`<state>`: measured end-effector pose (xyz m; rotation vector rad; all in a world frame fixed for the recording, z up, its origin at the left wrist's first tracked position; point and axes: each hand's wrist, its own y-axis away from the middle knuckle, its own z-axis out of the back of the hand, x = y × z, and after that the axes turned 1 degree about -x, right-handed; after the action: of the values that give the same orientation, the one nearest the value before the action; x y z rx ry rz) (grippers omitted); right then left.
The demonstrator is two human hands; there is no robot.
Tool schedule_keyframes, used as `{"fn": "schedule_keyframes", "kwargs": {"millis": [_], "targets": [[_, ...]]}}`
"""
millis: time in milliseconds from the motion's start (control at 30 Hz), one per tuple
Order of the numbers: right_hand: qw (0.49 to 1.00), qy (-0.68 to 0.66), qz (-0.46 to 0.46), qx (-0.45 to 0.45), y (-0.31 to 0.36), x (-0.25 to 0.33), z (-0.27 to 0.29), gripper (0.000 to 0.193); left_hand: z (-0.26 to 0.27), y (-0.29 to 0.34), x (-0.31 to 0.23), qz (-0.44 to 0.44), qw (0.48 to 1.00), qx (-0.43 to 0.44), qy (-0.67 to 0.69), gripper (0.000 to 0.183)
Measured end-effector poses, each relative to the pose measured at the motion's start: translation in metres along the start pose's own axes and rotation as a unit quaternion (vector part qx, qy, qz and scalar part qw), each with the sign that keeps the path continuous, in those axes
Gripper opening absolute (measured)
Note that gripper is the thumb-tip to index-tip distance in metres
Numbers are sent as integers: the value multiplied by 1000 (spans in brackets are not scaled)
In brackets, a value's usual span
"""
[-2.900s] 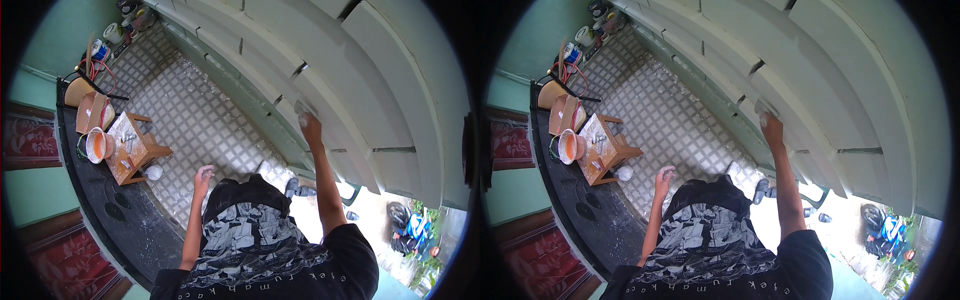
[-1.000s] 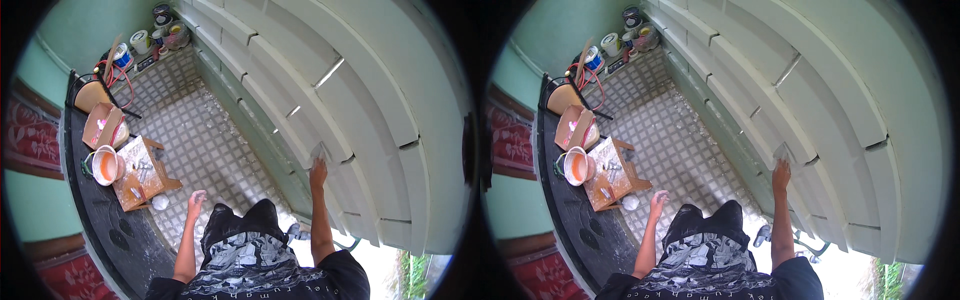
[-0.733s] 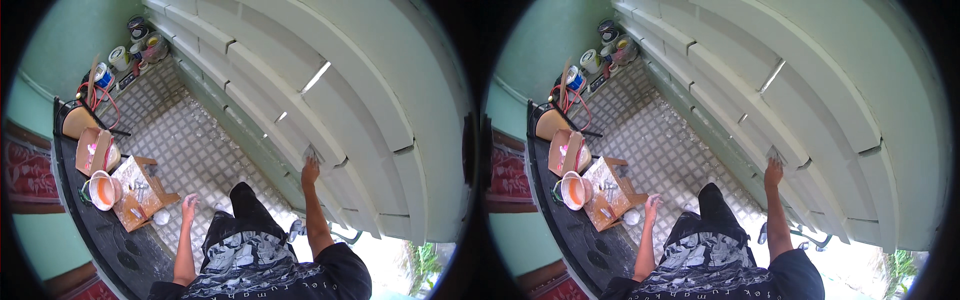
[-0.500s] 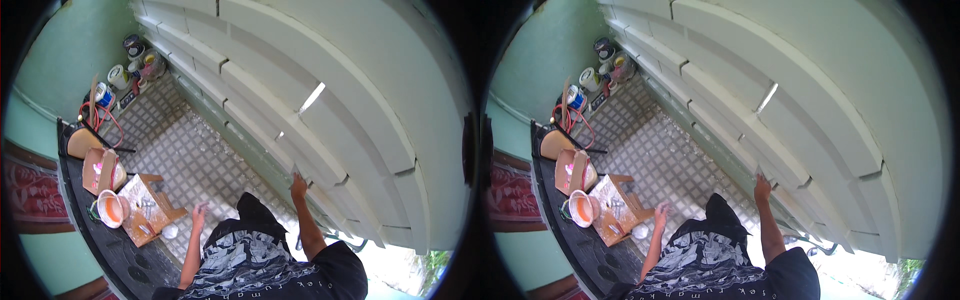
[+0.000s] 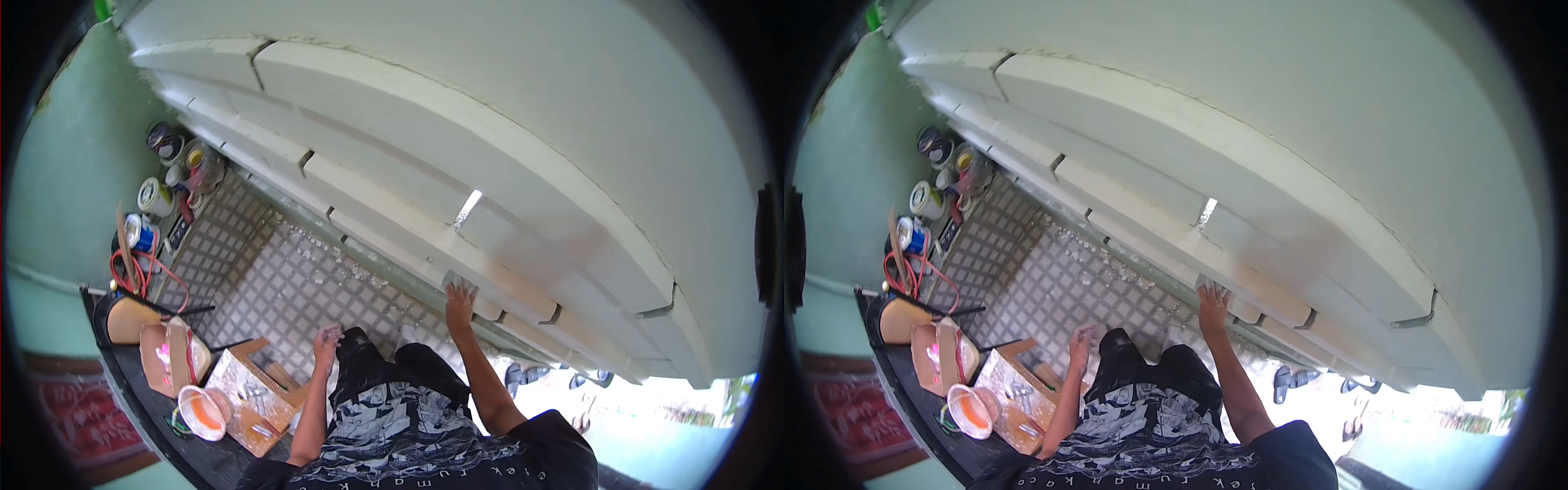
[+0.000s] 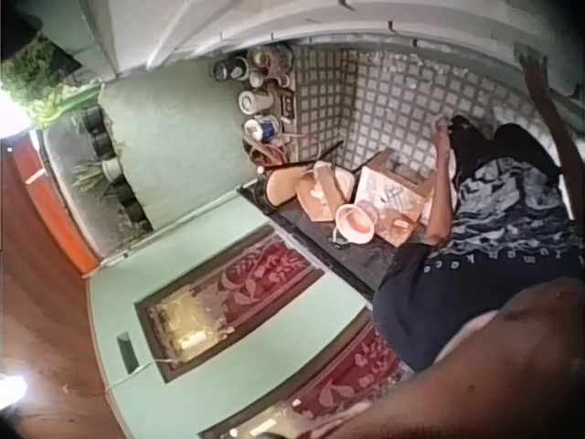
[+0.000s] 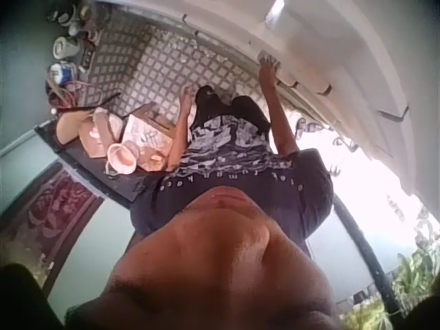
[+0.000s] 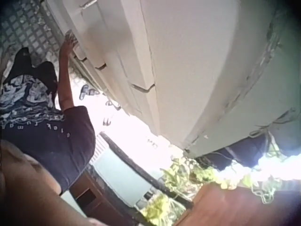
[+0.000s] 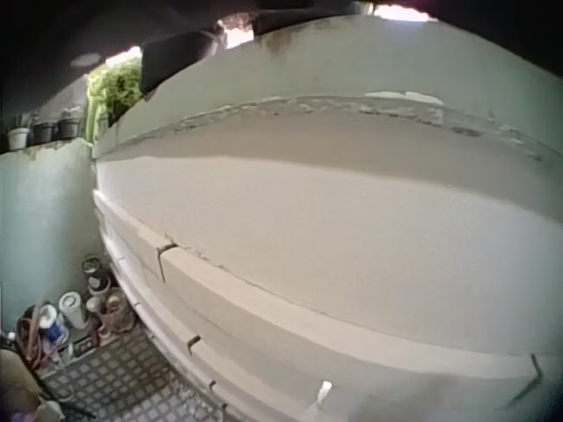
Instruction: Applying and smoothing wall filler or plaster onto a textured exterior wall using a small scraper or cloth.
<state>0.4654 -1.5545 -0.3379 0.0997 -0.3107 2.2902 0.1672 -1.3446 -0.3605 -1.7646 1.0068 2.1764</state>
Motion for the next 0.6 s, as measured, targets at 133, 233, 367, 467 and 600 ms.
{"fn": "schedule_keyframes", "kwargs": {"millis": [133,233,367,467,600], "targets": [[999,-31,-27,21,3,12,-37,31,-6,-44,-15,-8,995,97,-14,26],[994,-81,-49,55,13,27,-41,30,8,-72,-20,12,986,155,-63,26],[994,-44,-61,-79,1,49,-1,26,25,-99,-47,10,982,175,-75,26],[989,-37,-70,-121,-17,47,2,24,39,-124,-51,19,984,168,-60,25],[986,-27,-94,-136,-28,53,-21,27,48,-144,-58,38,986,160,-39,22]]}}
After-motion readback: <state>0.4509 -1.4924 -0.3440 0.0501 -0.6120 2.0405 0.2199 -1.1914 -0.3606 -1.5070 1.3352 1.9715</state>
